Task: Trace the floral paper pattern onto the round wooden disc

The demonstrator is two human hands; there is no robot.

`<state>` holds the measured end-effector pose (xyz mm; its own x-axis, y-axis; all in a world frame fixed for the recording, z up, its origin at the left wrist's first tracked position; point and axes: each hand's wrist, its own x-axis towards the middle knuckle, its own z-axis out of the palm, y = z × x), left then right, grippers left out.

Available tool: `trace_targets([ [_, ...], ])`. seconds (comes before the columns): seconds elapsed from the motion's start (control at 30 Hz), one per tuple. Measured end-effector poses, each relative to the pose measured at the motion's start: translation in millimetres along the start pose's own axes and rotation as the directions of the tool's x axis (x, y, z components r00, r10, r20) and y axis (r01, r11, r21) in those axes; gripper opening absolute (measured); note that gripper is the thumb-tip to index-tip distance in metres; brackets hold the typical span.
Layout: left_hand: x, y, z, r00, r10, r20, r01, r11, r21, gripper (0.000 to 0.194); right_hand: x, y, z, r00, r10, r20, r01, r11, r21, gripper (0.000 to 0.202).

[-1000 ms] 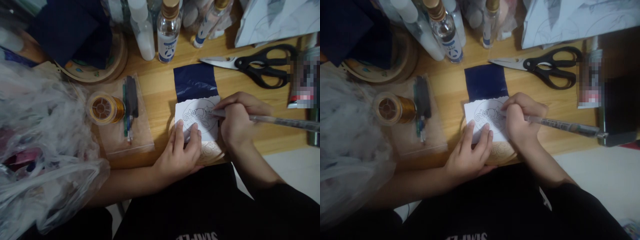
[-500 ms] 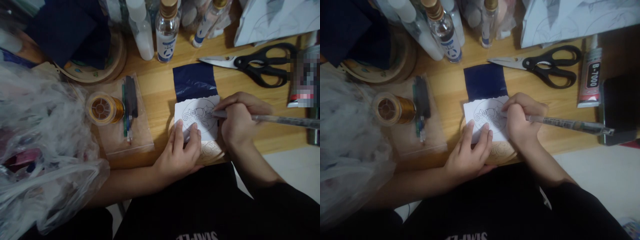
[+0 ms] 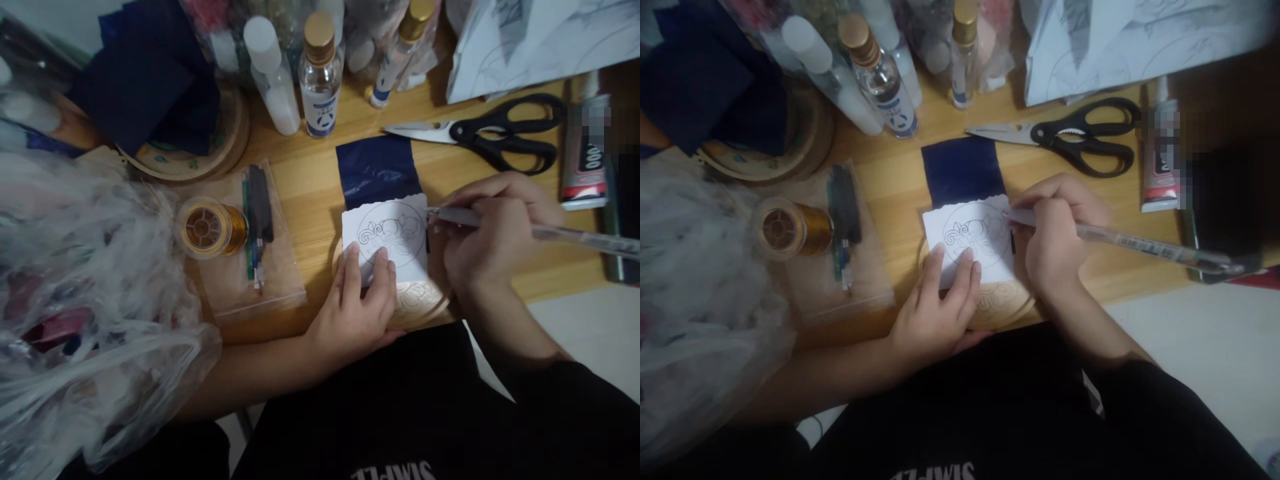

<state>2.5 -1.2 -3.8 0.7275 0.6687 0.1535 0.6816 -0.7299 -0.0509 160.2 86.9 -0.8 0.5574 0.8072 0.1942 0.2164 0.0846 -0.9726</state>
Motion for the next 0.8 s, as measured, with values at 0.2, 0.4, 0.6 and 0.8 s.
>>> trace_targets([
  [0.2, 1, -1, -0.4, 1.000, -0.002, -0.024, 0.003, 1.000, 0.014, 0.079, 4, -9, -17, 1.000, -0.001, -0.004, 0.001, 0.998, 0.065, 0.021],
  [0.4, 1, -1, 0.1, 1.000, 0.001, -0.019, 0.000, 1.000, 0.019, 0.079, -17, 5, -22, 0.995, 0.028, 0.096, -0.014, 0.990, -0.142, 0.021],
  [0.6, 2, -1, -1.1, 1.000, 0.001, -0.031, 0.000, 1.000, 0.026, 0.083, -19, 18, -25, 0.972, -0.068, 0.226, 0.116, 0.971, -0.210, 0.024],
  [0.8, 1, -1, -1.6, 1.000, -0.005, -0.017, 0.005, 1.000, 0.019, 0.084, -17, 12, -27, 0.953, -0.053, 0.298, 0.142, 0.948, -0.284, 0.022],
])
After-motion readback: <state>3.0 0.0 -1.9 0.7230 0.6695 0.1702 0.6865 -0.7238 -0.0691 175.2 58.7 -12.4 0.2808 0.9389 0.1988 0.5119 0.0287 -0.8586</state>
